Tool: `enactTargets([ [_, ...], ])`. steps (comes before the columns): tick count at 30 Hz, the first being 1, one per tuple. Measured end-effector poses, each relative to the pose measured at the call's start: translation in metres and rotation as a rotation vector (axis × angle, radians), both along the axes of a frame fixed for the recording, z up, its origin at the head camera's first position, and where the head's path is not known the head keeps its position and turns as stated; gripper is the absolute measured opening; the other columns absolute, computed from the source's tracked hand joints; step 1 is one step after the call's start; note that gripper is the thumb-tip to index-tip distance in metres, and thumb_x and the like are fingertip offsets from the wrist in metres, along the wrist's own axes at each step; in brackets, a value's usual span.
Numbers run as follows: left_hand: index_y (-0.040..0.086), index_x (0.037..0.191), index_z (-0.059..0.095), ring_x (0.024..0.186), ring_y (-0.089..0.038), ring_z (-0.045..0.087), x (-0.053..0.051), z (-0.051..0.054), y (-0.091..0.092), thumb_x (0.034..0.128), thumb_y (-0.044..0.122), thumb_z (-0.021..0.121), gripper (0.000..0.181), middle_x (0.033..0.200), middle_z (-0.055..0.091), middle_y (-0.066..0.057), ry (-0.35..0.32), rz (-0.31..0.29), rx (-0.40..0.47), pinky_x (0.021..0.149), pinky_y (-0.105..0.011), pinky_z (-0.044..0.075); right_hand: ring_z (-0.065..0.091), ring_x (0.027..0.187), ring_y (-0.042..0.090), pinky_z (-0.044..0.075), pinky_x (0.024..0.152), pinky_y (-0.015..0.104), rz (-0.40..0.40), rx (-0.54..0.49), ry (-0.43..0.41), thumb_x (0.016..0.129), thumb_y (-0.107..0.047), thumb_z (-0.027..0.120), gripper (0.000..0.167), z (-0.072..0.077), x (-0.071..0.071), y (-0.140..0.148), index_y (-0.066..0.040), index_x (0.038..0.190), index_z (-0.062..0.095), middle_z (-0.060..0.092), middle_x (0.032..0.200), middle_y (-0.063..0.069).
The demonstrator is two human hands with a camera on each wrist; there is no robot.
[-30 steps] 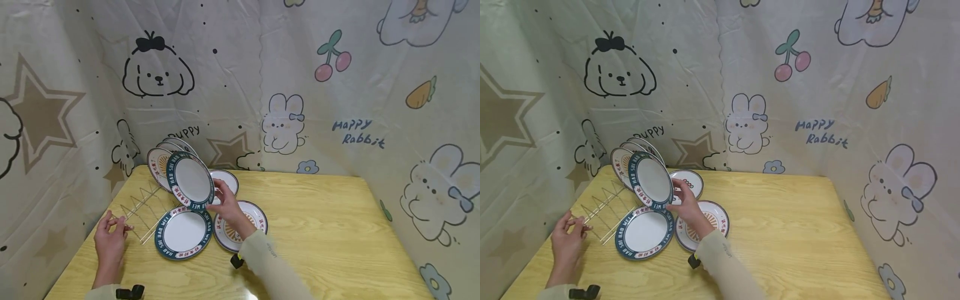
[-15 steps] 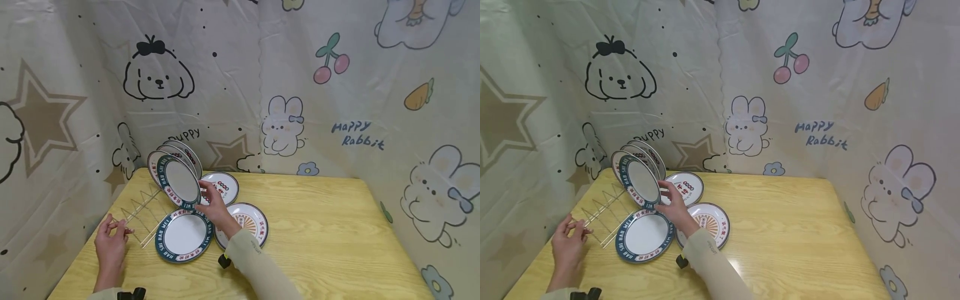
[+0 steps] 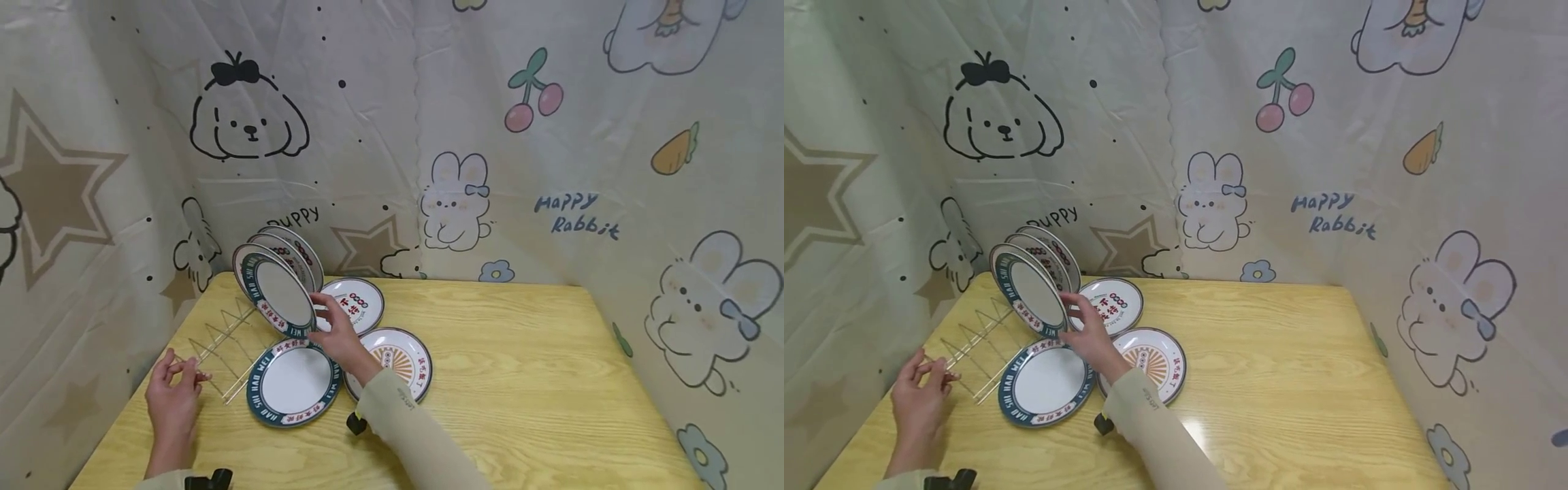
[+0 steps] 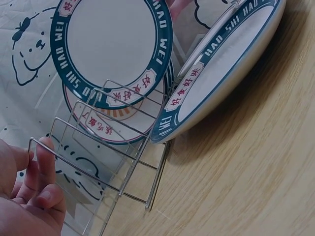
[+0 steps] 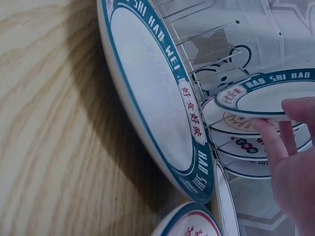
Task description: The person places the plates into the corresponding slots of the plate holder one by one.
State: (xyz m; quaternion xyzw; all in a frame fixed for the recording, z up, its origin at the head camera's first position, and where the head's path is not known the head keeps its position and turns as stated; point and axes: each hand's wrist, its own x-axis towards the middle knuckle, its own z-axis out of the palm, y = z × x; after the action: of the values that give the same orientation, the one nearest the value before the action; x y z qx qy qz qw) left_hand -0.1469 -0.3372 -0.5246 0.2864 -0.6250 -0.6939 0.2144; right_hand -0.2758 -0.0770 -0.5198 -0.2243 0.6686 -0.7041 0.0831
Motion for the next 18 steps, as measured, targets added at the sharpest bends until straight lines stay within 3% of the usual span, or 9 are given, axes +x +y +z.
enactTargets([
  [8, 0.014, 0.164, 0.029, 0.067, 0.005, 0.065, 0.0017, -0.0019, 0.0012, 0.1059, 0.024, 0.06, 0.067, 0.107, 0.053, 0.007, 0.005, 0.006, -0.001, 0.064, -0.011, 0.05, 0.052, 0.138, 0.022, 0.045, 0.114, 0.047, 0.016, 0.036, 0.018, 0.088, 0.022, 0.063, 0.08, -0.0028, 0.0014, -0.0015, -0.03, 0.147, 0.05, 0.049, 0.153, -0.005],
  [18, 0.013, 0.164, 0.028, 0.066, 0.006, 0.065, 0.001, 0.0006, 0.0006, 0.1064, 0.023, 0.059, 0.066, 0.106, 0.053, 0.006, 0.017, 0.001, -0.025, 0.061, -0.011, 0.048, 0.051, 0.141, 0.024, 0.046, 0.114, 0.045, 0.011, 0.111, 0.002, 0.089, 0.019, 0.065, 0.08, -0.0033, 0.0, -0.0042, -0.032, 0.148, 0.049, 0.049, 0.153, -0.006],
])
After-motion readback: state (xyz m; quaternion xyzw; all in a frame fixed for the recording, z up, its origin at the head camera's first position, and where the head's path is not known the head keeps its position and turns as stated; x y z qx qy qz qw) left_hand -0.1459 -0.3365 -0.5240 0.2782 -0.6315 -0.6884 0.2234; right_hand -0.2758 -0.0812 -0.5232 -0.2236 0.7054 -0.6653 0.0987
